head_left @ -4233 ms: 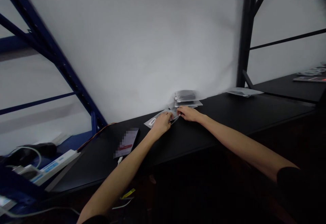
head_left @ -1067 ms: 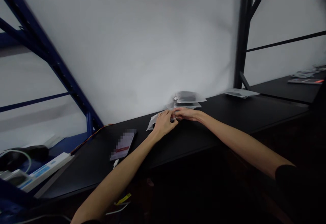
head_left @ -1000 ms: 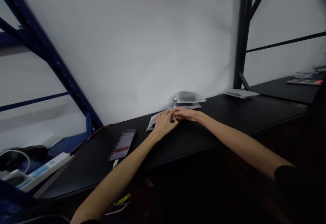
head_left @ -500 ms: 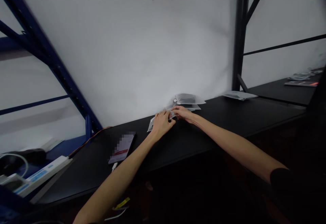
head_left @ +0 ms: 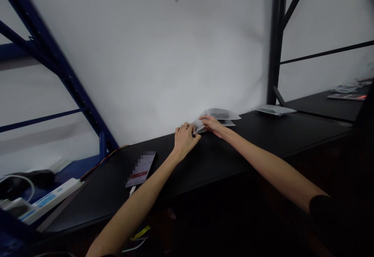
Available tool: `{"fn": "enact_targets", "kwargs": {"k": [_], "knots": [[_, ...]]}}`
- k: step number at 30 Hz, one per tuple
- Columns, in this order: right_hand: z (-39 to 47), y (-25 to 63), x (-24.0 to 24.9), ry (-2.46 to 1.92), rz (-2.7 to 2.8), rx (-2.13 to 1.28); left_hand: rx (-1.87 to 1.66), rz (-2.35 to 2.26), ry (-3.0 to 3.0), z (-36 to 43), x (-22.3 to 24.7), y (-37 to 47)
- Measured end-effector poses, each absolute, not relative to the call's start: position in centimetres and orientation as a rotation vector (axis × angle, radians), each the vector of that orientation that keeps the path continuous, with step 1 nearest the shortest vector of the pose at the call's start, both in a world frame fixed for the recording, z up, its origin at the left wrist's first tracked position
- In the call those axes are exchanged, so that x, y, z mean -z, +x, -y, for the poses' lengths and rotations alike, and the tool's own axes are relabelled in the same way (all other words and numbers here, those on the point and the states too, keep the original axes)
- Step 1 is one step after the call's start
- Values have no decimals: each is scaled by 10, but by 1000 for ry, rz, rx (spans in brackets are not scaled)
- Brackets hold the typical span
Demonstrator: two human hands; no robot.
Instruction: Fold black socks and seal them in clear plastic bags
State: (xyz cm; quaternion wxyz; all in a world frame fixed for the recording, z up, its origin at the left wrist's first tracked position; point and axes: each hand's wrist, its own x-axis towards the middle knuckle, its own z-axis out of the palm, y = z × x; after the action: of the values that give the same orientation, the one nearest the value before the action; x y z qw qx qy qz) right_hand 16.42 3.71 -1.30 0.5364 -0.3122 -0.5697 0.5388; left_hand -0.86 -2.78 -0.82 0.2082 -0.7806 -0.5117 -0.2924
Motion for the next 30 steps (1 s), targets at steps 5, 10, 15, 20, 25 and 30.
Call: {"fn": "enact_targets", "kwargs": {"k": [5,10,15,20,25,30], "knots": [[-33,167,4,-583,1303,-1248,809,1371,-2116,34,1,-9],[-31,178,-5,-499,1200,-1192,820,1335,-2070,39,-5,-10],[-39,186,-6,-442,1096,-1181,825,1338,-2045,38,-5,-14],[-43,190,-8,-447,977,-1164,863,1357,-1997,37,-9,-21],[-45,198,-11,-422,884,-1155,890,1397,-1995,36,-15,-27],[-49,205,-11,-406,849,-1107,934,1442,-1967,36,-20,-30]]}}
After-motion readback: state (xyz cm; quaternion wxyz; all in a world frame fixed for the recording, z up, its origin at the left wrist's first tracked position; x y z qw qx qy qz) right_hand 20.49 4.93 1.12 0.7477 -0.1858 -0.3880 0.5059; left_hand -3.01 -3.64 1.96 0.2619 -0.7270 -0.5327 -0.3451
